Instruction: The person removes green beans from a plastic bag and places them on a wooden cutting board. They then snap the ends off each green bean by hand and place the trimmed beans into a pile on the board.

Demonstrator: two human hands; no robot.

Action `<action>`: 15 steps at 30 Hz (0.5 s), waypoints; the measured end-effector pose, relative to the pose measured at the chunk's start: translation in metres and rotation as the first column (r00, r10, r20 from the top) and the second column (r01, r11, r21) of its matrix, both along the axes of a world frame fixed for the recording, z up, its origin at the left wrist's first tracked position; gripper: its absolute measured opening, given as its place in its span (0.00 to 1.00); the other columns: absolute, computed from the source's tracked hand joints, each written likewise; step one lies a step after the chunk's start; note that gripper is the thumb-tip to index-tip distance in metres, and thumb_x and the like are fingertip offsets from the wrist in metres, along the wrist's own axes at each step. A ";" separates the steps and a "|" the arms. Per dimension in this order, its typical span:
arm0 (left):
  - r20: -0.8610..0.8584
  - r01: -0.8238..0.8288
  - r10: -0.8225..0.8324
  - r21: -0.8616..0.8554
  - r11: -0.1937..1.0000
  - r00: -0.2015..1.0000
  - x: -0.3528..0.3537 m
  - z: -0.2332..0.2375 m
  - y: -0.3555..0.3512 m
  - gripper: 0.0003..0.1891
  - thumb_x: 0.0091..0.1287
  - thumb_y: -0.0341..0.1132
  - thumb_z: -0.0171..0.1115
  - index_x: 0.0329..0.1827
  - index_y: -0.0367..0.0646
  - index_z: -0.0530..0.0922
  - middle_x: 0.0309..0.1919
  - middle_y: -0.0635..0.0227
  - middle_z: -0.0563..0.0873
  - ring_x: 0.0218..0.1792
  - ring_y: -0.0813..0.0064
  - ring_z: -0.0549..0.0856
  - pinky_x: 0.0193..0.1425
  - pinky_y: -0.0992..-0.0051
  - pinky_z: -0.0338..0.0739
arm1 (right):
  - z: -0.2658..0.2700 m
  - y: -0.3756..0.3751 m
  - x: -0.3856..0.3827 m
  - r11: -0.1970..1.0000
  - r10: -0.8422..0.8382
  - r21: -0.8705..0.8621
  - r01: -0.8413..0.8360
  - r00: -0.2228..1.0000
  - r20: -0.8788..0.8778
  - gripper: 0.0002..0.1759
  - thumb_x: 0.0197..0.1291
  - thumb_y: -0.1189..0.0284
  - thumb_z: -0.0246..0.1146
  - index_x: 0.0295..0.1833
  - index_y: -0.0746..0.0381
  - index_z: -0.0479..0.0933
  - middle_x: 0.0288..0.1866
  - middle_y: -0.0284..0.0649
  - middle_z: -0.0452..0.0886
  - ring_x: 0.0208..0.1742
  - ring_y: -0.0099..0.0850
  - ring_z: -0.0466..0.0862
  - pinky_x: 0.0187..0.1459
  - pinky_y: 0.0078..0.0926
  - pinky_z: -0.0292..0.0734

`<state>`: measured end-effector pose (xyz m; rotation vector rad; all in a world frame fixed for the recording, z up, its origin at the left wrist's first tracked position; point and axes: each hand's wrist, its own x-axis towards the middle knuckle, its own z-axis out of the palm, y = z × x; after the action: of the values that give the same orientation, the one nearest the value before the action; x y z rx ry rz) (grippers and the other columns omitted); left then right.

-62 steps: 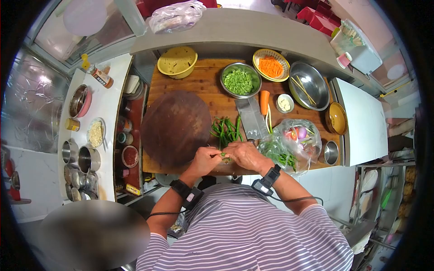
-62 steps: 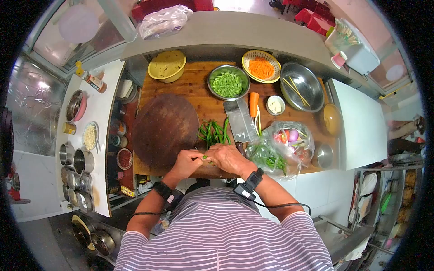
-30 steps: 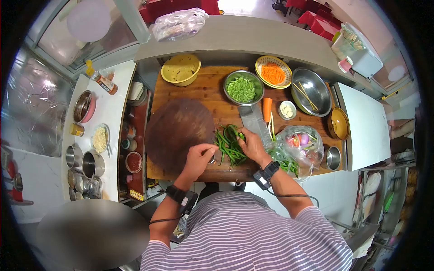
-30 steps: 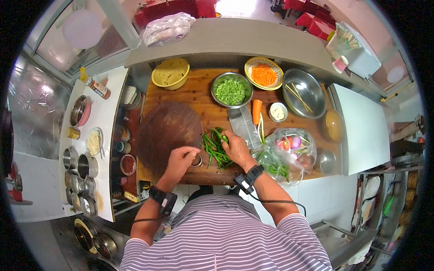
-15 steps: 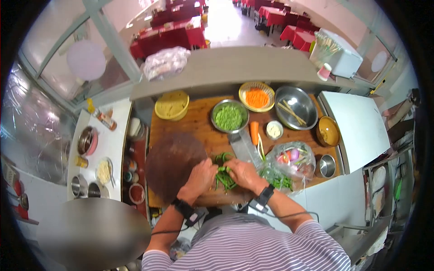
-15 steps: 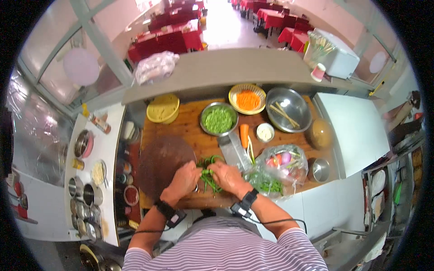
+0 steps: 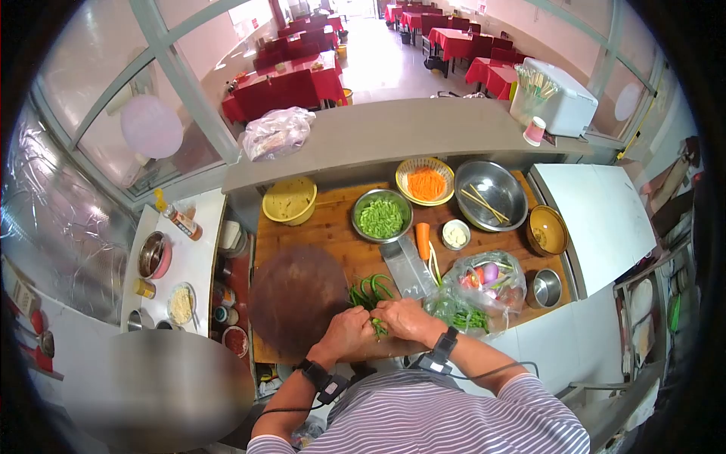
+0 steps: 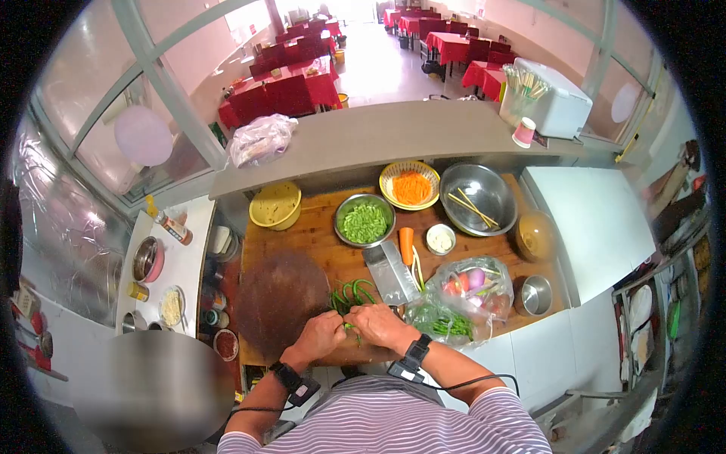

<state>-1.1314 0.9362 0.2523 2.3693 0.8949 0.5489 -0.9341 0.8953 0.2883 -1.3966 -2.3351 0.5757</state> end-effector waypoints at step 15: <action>0.319 0.133 0.010 -0.425 0.895 0.948 -0.007 -0.004 -0.033 0.07 0.62 0.27 0.52 0.27 0.34 0.70 0.24 0.62 0.70 0.27 0.68 0.71 0.34 0.67 0.70 | -0.023 -0.012 0.020 0.983 0.184 0.067 -0.173 0.956 -0.228 0.15 0.56 0.74 0.63 0.51 0.61 0.82 0.42 0.39 0.84 0.45 0.42 0.80 0.47 0.37 0.78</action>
<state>-1.1388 0.9036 0.2482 1.8278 0.7054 0.6021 -0.9146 0.8836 0.2654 -1.0412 -2.2807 0.6916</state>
